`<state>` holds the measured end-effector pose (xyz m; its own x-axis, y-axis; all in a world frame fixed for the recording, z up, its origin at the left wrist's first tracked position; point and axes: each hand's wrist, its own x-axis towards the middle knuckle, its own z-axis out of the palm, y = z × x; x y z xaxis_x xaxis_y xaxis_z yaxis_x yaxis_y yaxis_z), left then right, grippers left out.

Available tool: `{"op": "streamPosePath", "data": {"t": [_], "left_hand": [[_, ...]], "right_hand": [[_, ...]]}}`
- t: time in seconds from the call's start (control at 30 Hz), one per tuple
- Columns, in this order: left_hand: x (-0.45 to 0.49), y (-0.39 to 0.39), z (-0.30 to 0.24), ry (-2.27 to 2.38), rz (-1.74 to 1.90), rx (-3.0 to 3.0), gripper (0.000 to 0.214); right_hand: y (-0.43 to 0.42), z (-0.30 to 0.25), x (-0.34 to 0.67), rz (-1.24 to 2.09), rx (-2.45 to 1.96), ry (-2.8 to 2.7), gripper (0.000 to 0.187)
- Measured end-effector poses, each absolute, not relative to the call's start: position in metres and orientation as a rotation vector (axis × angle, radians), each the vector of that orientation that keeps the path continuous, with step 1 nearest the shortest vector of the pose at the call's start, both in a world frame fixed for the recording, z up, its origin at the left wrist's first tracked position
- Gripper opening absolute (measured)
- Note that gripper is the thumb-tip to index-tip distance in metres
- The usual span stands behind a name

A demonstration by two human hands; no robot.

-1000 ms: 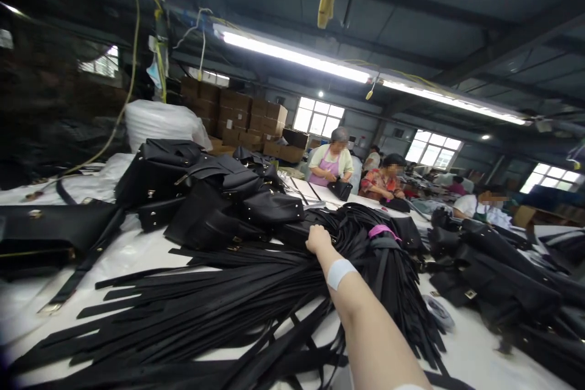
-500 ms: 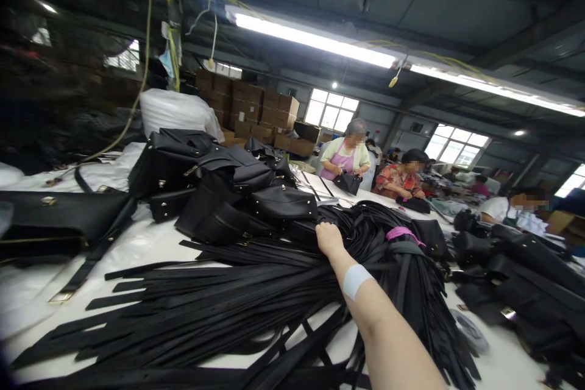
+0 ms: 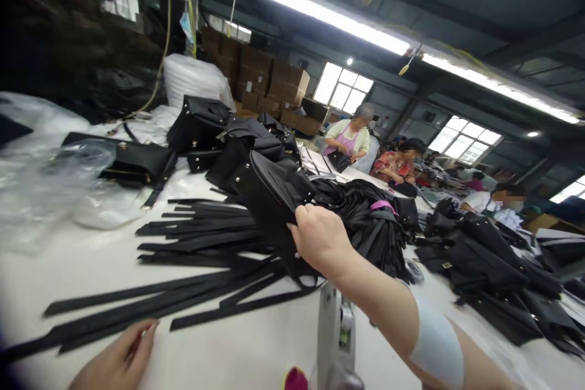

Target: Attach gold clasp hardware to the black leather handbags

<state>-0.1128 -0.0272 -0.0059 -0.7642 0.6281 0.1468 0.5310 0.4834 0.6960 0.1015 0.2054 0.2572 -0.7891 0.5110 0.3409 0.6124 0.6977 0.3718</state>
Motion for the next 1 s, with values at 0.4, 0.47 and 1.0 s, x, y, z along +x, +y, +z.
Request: {"op": "streamPosePath", "data": {"t": [0.4, 0.47, 1.0], "left_hand": [[-0.018, -0.069, 0.031, 2.329, 1.664, 1.234, 0.021], [-0.005, -0.07, 0.04, 2.274, 1.671, 1.381, 0.018], [0.007, -0.095, 0.03, 2.206, 0.891, 1.87, 0.014]], "right_hand": [[0.138, 0.117, 0.075, 0.426, -1.108, -2.963, 0.053], [0.136, 0.12, 0.079, 0.535, -1.107, -2.923, 0.054], [0.068, 0.091, 0.08, 0.555, -1.07, -2.973, 0.069]]}}
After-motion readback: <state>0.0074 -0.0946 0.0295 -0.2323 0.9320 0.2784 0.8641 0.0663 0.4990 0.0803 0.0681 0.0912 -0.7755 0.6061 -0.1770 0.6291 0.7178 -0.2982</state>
